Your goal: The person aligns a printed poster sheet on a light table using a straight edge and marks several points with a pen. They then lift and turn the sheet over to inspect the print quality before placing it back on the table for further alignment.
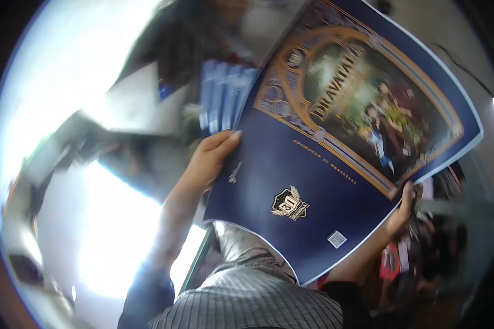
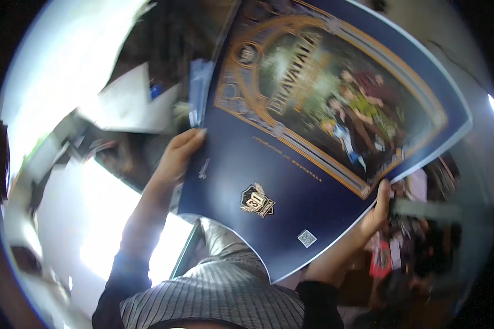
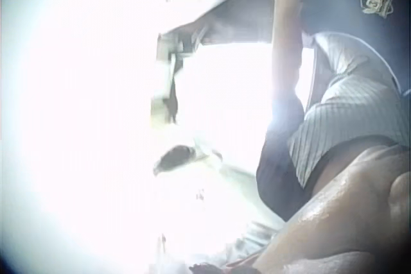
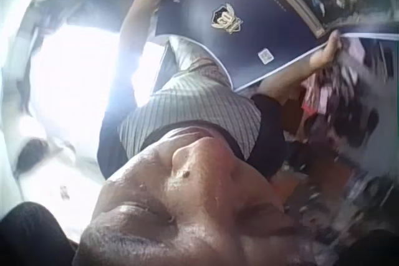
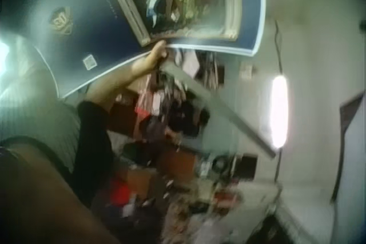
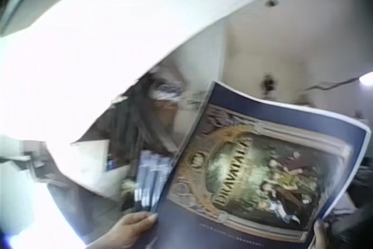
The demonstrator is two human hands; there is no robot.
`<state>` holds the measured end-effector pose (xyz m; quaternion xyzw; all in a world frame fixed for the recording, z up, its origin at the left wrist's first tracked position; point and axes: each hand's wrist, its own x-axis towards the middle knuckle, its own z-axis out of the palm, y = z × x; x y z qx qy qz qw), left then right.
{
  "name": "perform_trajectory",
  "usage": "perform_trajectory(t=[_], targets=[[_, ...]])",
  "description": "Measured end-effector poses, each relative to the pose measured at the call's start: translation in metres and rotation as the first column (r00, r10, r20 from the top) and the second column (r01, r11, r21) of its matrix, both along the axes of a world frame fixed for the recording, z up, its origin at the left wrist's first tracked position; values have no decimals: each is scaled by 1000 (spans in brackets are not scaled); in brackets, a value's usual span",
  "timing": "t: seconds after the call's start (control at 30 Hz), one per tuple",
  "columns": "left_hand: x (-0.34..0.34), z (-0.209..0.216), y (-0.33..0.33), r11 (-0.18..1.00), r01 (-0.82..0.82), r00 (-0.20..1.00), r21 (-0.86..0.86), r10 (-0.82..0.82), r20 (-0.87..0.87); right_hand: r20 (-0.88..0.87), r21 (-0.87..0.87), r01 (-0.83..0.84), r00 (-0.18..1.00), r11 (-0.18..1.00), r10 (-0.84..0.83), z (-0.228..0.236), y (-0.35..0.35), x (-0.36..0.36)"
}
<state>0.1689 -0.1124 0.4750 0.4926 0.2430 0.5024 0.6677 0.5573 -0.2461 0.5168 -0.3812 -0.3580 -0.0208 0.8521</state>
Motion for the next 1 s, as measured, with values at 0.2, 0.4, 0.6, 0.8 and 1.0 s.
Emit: perform_trajectory(t=[0.2, 0.4, 0.6, 0.8, 1.0], targets=[[-17, 9, -63, 989, -146, 982, 7, 146, -119, -344, -289, -517, 841, 806, 417, -6, 9, 36], [-50, 42, -97, 840, -487, 833, 240, 529, -161, -288, -387, -620, 784, 682, 549, -9, 45, -4], [-44, 40, -73, 901, -375, 899, 219, 411, -153, -213, -127, -481, 867, 868, 450, 7, 29, -43], [-41, 17, -11, 991, -70, 997, 113, 71, -7, 358, -199, 110, 933, 974, -32, -26, 12, 43], [-28, -7, 47, 994, 63, 998, 88, -64, 9, 270, 21, 62, 961, 998, -65, 4, 2, -13]])
